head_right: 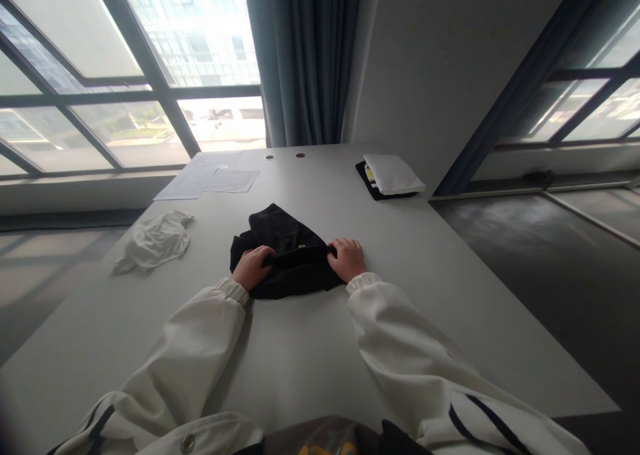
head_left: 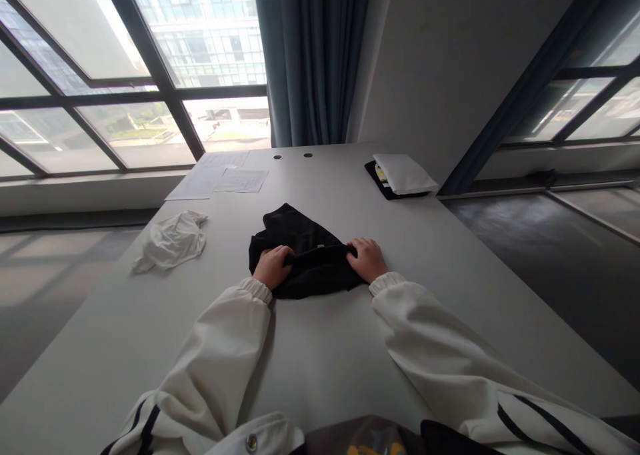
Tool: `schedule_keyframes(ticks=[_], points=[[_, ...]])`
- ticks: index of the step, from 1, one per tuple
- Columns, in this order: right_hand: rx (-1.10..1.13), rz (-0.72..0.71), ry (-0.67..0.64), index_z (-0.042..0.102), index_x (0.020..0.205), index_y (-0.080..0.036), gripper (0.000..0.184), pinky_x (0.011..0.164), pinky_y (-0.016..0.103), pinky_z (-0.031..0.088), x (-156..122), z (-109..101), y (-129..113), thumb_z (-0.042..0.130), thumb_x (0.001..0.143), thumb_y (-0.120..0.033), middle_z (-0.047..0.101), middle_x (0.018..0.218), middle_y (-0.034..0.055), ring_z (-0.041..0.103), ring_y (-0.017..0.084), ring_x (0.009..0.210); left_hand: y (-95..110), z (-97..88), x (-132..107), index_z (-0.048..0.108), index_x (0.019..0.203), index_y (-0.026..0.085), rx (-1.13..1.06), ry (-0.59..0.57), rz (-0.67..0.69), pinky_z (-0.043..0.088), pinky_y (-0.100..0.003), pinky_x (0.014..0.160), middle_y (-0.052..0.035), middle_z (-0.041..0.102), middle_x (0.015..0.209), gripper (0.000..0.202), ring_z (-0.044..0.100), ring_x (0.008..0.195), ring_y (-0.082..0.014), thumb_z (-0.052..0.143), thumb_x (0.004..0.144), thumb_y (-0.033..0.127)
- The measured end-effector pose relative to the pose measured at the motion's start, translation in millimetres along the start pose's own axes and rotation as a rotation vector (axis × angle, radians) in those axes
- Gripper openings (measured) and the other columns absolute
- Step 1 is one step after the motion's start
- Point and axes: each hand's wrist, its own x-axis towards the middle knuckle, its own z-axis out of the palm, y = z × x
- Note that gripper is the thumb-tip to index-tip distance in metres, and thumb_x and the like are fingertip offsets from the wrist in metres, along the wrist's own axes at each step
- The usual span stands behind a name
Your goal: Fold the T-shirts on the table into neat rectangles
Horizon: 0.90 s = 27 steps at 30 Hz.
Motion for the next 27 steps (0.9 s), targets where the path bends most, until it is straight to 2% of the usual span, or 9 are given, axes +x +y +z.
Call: schedule_keyframes(ticks=[8,11,14,17,21,24,27], points=[[-0.002,-0.016,-0.018,0.073,0.100,-0.023,0.016,0.099,0.043,0.044,1.2,-1.4,1.0,0.061,0.090,-0.022,0.072,0.105,0.0114,0.059,0.031,0.104,3.5,-2.3,-1.4,0.058,0.099,0.026,0.032,0.005,-0.022,0.048,-0.049,0.104,-0.0067,0.072,0.114,0.020,0.067,0.112,-0.0296,0.059,0.082,0.015],[0.047,-0.046,0.023,0.069,0.100,-0.024,0.021,0.099,0.043,0.044,0.3,-5.3,-1.8,0.056,0.087,-0.014,0.072,0.103,0.0095,0.059,0.030,0.103,3.9,-2.5,-1.6,0.053,0.097,0.026,-0.047,0.062,0.018,0.045,-0.049,0.110,-0.0062,0.073,0.117,0.022,0.066,0.115,-0.0284,0.056,0.081,0.011],[0.061,-0.014,0.105,0.065,0.102,-0.025,0.026,0.103,0.046,0.043,0.3,-5.7,-0.5,0.053,0.083,-0.011,0.071,0.099,0.0088,0.059,0.031,0.103,2.7,-3.0,-0.9,0.051,0.099,0.026,-0.122,0.168,0.030,0.040,-0.049,0.118,-0.0047,0.075,0.111,0.023,0.069,0.108,-0.0250,0.055,0.081,0.011],[0.063,0.082,0.169,0.065,0.104,-0.023,0.026,0.101,0.050,0.045,2.3,-4.8,9.8,0.055,0.082,-0.014,0.070,0.094,0.0103,0.060,0.033,0.098,-1.7,-4.8,-0.1,0.055,0.108,0.024,-0.092,0.283,-0.072,0.042,-0.048,0.116,-0.0065,0.075,0.108,0.025,0.071,0.106,-0.0271,0.059,0.084,0.017],[0.164,0.134,0.156,0.070,0.105,-0.023,0.028,0.093,0.047,0.052,5.2,-13.4,31.0,0.056,0.081,-0.018,0.073,0.098,0.0113,0.064,0.033,0.097,-11.5,-8.5,0.4,0.059,0.123,0.024,-0.058,0.318,-0.213,0.049,-0.047,0.108,-0.0091,0.074,0.121,0.036,0.071,0.113,-0.0299,0.058,0.087,0.020],[0.232,0.075,0.199,0.073,0.103,-0.023,0.027,0.097,0.046,0.053,4.6,-25.0,39.9,0.054,0.084,-0.020,0.075,0.104,0.0109,0.066,0.031,0.102,-16.4,-10.0,0.4,0.065,0.114,0.024,-0.043,0.319,-0.259,0.053,-0.046,0.101,-0.0097,0.075,0.120,0.027,0.071,0.113,-0.0307,0.054,0.090,0.021],[0.263,0.054,0.218,0.074,0.103,-0.023,0.028,0.100,0.048,0.053,2.6,-31.3,38.7,0.051,0.087,-0.023,0.075,0.105,0.0112,0.067,0.031,0.104,-16.5,-9.4,0.6,0.069,0.109,0.023,-0.046,0.313,-0.206,0.053,-0.048,0.103,-0.0090,0.076,0.113,0.022,0.070,0.112,-0.0311,0.055,0.091,0.023]])
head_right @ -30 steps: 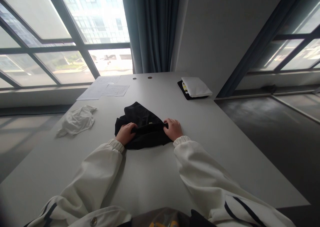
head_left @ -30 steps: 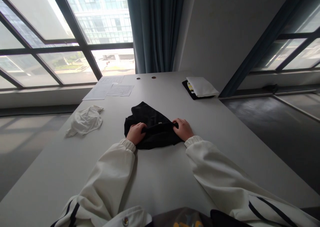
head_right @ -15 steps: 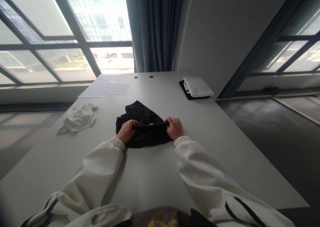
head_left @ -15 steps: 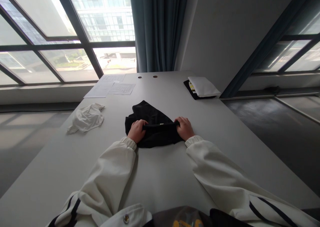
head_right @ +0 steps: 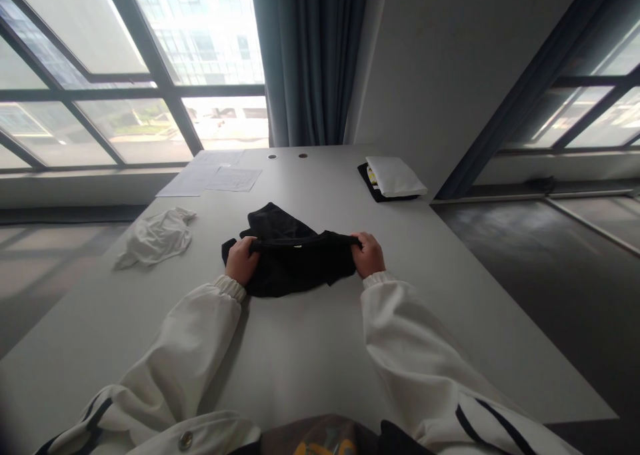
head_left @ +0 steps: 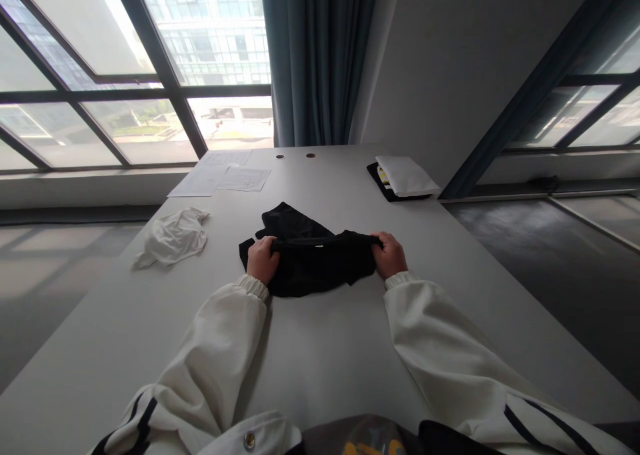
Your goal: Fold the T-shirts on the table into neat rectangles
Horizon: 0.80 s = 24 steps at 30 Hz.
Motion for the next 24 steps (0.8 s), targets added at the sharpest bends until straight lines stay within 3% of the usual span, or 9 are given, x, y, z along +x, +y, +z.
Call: schedule_keyframes(ticks=[2,5,7,9,14,18,21,24], points=[[0.044,-0.007,-0.096,0.075,0.105,-0.023,0.030,0.103,0.048,0.053,-1.4,-0.6,-3.6,0.051,0.086,-0.023,0.076,0.107,0.0103,0.068,0.031,0.106,1.1,0.9,-0.2,0.070,0.111,0.023,-0.049,-0.034,0.052,0.053,-0.047,0.106,-0.0083,0.076,0.115,0.027,0.069,0.115,-0.0299,0.055,0.089,0.020],[0.196,-0.018,-0.257,0.071,0.124,-0.025,0.040,0.104,0.044,0.054,-3.7,-2.0,-7.0,0.052,0.089,-0.026,0.076,0.118,0.0066,0.069,0.027,0.111,0.2,1.4,-0.5,0.070,0.121,0.023,-0.172,-0.204,0.152,0.054,-0.042,0.107,-0.0067,0.076,0.120,0.044,0.070,0.118,-0.0260,0.054,0.082,0.012],[0.296,0.013,-0.290,0.065,0.135,-0.025,0.045,0.102,0.042,0.056,-4.8,-4.1,-7.1,0.053,0.092,-0.030,0.075,0.120,0.0057,0.070,0.026,0.111,-3.4,0.1,-0.9,0.068,0.130,0.023,-0.235,-0.340,0.235,0.054,-0.041,0.109,-0.0064,0.076,0.123,0.056,0.070,0.119,-0.0247,0.055,0.077,0.010],[0.331,0.039,-0.288,0.066,0.134,-0.024,0.043,0.102,0.043,0.056,-5.1,-6.0,-6.2,0.054,0.094,-0.034,0.075,0.120,0.0063,0.071,0.026,0.112,-8.4,-2.6,-1.4,0.066,0.137,0.023,-0.252,-0.419,0.294,0.051,-0.041,0.113,-0.0072,0.075,0.130,0.062,0.069,0.123,-0.0254,0.058,0.076,0.011],[0.222,-0.064,-0.380,0.072,0.129,-0.025,0.039,0.113,0.046,0.051,-2.8,-3.7,-7.6,0.058,0.095,-0.038,0.074,0.133,0.0082,0.065,0.029,0.130,-13.2,-10.4,-3.2,0.053,0.154,0.028,-0.209,-0.545,0.350,0.034,-0.049,0.128,-0.0104,0.060,0.154,0.077,0.055,0.144,-0.0322,0.078,0.081,0.037],[0.121,-0.201,-0.571,0.066,0.143,-0.025,0.065,0.120,0.050,0.045,-2.7,2.9,-14.8,0.080,0.083,-0.043,0.065,0.147,0.0126,0.049,0.033,0.149,-3.8,-10.7,-6.5,0.044,0.161,0.029,-0.153,-0.610,0.408,0.025,-0.056,0.130,-0.0138,0.052,0.161,0.108,0.046,0.151,-0.0372,0.093,0.066,0.049],[0.104,-0.239,-0.665,0.063,0.147,-0.026,0.080,0.125,0.056,0.037,-4.7,7.1,-19.7,0.088,0.074,-0.042,0.061,0.153,0.0133,0.046,0.035,0.151,3.0,-7.0,-9.5,0.052,0.153,0.027,-0.111,-0.612,0.438,0.026,-0.054,0.130,-0.0147,0.052,0.161,0.102,0.046,0.152,-0.0360,0.095,0.064,0.050],[0.126,-0.198,-0.647,0.067,0.140,-0.027,0.069,0.124,0.056,0.038,-7.0,8.7,-21.9,0.086,0.075,-0.038,0.066,0.147,0.0115,0.056,0.035,0.143,5.9,-3.3,-11.3,0.064,0.136,0.024,-0.081,-0.610,0.438,0.028,-0.053,0.130,-0.0147,0.050,0.163,0.073,0.046,0.152,-0.0339,0.090,0.072,0.046]])
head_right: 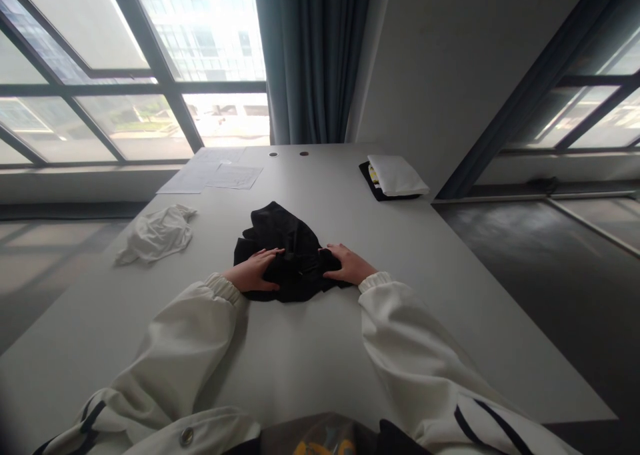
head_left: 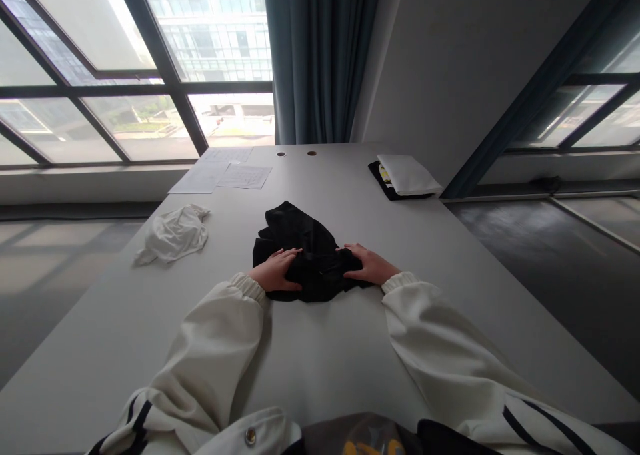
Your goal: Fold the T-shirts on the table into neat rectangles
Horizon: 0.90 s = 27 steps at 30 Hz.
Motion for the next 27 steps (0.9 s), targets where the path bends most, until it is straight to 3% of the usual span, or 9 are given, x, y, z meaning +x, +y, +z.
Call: schedule_keyframes(ticks=[4,7,11,15,19,21,24,27], points=[[0.118,0.026,0.084,0.075,0.118,-0.025,0.037,0.107,0.048,0.055,-2.8,0.3,-4.4,0.077,0.082,-0.036,0.079,0.115,0.0056,0.074,0.031,0.114,3.4,-0.4,1.8,0.070,0.121,0.023,0.019,0.001,0.011,0.034,-0.051,0.127,-0.0125,0.053,0.161,0.042,0.051,0.148,-0.0320,0.079,0.080,0.029],[0.243,0.051,0.097,0.075,0.106,-0.024,0.024,0.093,0.044,0.061,-4.8,-0.4,-9.7,0.071,0.088,-0.039,0.079,0.096,0.0022,0.076,0.027,0.095,8.8,-3.7,3.5,0.068,0.124,0.024,0.048,0.012,0.017,0.043,-0.048,0.121,-0.0108,0.059,0.155,0.047,0.055,0.143,-0.0306,0.071,0.078,0.016],[0.397,0.096,0.176,0.073,0.119,-0.024,0.038,0.106,0.050,0.056,-5.3,-0.6,-12.9,0.076,0.085,-0.042,0.079,0.114,0.0044,0.074,0.030,0.110,14.4,-6.2,5.1,0.065,0.131,0.024,0.033,0.072,-0.016,0.050,-0.043,0.113,-0.0101,0.070,0.138,0.058,0.065,0.131,-0.0292,0.064,0.075,0.009],[0.622,0.186,0.216,0.074,0.120,-0.024,0.046,0.111,0.053,0.052,-4.9,-0.3,-9.5,0.080,0.082,-0.050,0.079,0.122,0.0063,0.071,0.033,0.118,14.3,-5.9,4.0,0.067,0.124,0.022,-0.113,0.127,-0.132,0.057,-0.041,0.097,-0.0085,0.079,0.108,0.041,0.075,0.104,-0.0295,0.062,0.083,0.017],[0.846,0.294,0.211,0.078,0.110,-0.023,0.051,0.106,0.051,0.055,-6.2,-2.3,-1.1,0.086,0.074,-0.058,0.081,0.113,0.0070,0.073,0.035,0.112,13.2,-7.9,0.8,0.064,0.134,0.019,-0.487,0.171,-0.109,0.051,-0.044,0.109,-0.0102,0.076,0.127,0.049,0.069,0.120,-0.0314,0.068,0.088,0.034],[0.902,0.332,0.220,0.078,0.106,-0.022,0.052,0.102,0.051,0.056,-7.4,-4.8,3.3,0.090,0.070,-0.058,0.082,0.108,0.0070,0.074,0.036,0.108,13.1,-10.3,-1.4,0.065,0.136,0.017,-0.699,0.110,-0.123,0.050,-0.046,0.112,-0.0108,0.074,0.132,0.058,0.067,0.124,-0.0331,0.074,0.085,0.043],[0.985,0.349,0.257,0.076,0.104,-0.023,0.053,0.097,0.050,0.058,-9.4,-9.1,6.1,0.092,0.067,-0.058,0.081,0.104,0.0070,0.075,0.036,0.104,13.6,-14.6,-4.6,0.070,0.130,0.015,-0.937,-0.059,-0.169,0.053,-0.048,0.108,-0.0116,0.077,0.124,0.064,0.071,0.117,-0.0354,0.083,0.078,0.052],[1.089,0.335,0.298,0.074,0.107,-0.026,0.050,0.096,0.050,0.059,-10.2,-11.5,2.4,0.086,0.072,-0.059,0.081,0.105,0.0067,0.075,0.036,0.106,15.2,-18.7,-5.1,0.072,0.126,0.016,-1.058,-0.059,-0.204,0.054,-0.049,0.107,-0.0125,0.078,0.121,0.066,0.072,0.114,-0.0355,0.087,0.074,0.053]])
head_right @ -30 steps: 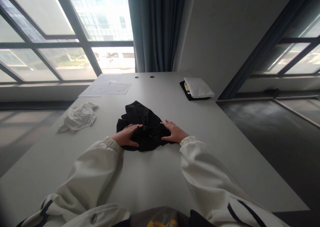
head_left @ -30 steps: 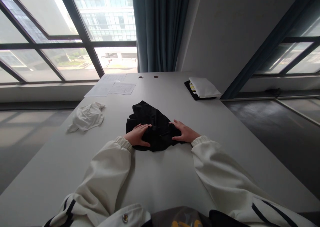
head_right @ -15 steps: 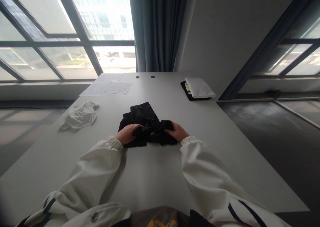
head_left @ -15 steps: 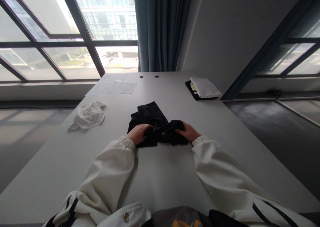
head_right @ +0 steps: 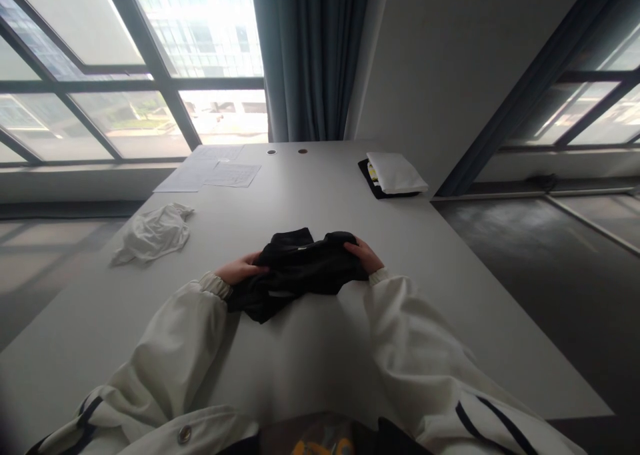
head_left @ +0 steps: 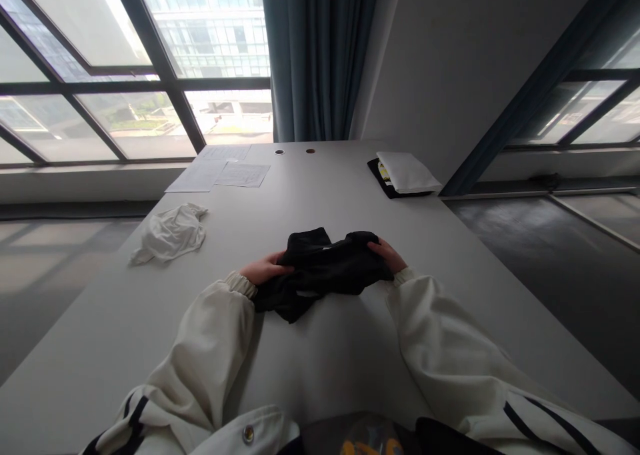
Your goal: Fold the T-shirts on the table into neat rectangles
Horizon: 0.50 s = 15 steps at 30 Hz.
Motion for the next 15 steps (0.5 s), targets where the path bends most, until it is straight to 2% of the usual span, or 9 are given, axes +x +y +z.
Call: schedule_keyframes(ticks=[4,8,12,15], points=[[0.158,-0.075,0.107,0.069,0.118,-0.029,0.045,0.098,0.047,0.060,-1.7,8.3,-4.8,0.076,0.083,-0.055,0.079,0.115,0.0036,0.074,0.031,0.110,5.1,-0.8,3.0,0.066,0.123,0.018,0.046,0.179,0.076,0.056,-0.045,0.102,-0.0101,0.078,0.115,0.061,0.072,0.112,-0.0298,0.085,0.078,0.053],[0.157,-0.140,0.157,0.060,0.130,-0.031,0.052,0.094,0.044,0.061,0.6,13.8,-4.4,0.078,0.083,-0.046,0.076,0.118,0.0023,0.074,0.026,0.104,3.0,-5.9,4.9,0.058,0.123,0.023,0.339,0.441,0.060,0.059,-0.041,0.093,-0.0048,0.077,0.107,0.051,0.074,0.100,-0.0253,0.078,0.083,0.047],[-0.014,-0.194,0.191,0.055,0.135,-0.033,0.059,0.091,0.043,0.061,6.9,11.6,7.0,0.079,0.082,-0.041,0.074,0.112,0.0016,0.072,0.024,0.099,-9.3,-14.8,6.1,0.054,0.132,0.027,0.719,0.639,0.052,0.056,-0.046,0.098,-0.0066,0.072,0.118,0.051,0.072,0.107,-0.0276,0.073,0.086,0.035],[-0.304,-0.292,0.232,0.061,0.127,-0.030,0.050,0.098,0.045,0.059,12.0,7.7,16.8,0.078,0.080,-0.037,0.071,0.117,0.0039,0.068,0.026,0.111,-16.4,-19.0,7.7,0.053,0.140,0.023,0.905,0.751,0.083,0.053,-0.049,0.105,-0.0117,0.067,0.123,0.059,0.067,0.116,-0.0303,0.073,0.084,0.027]])
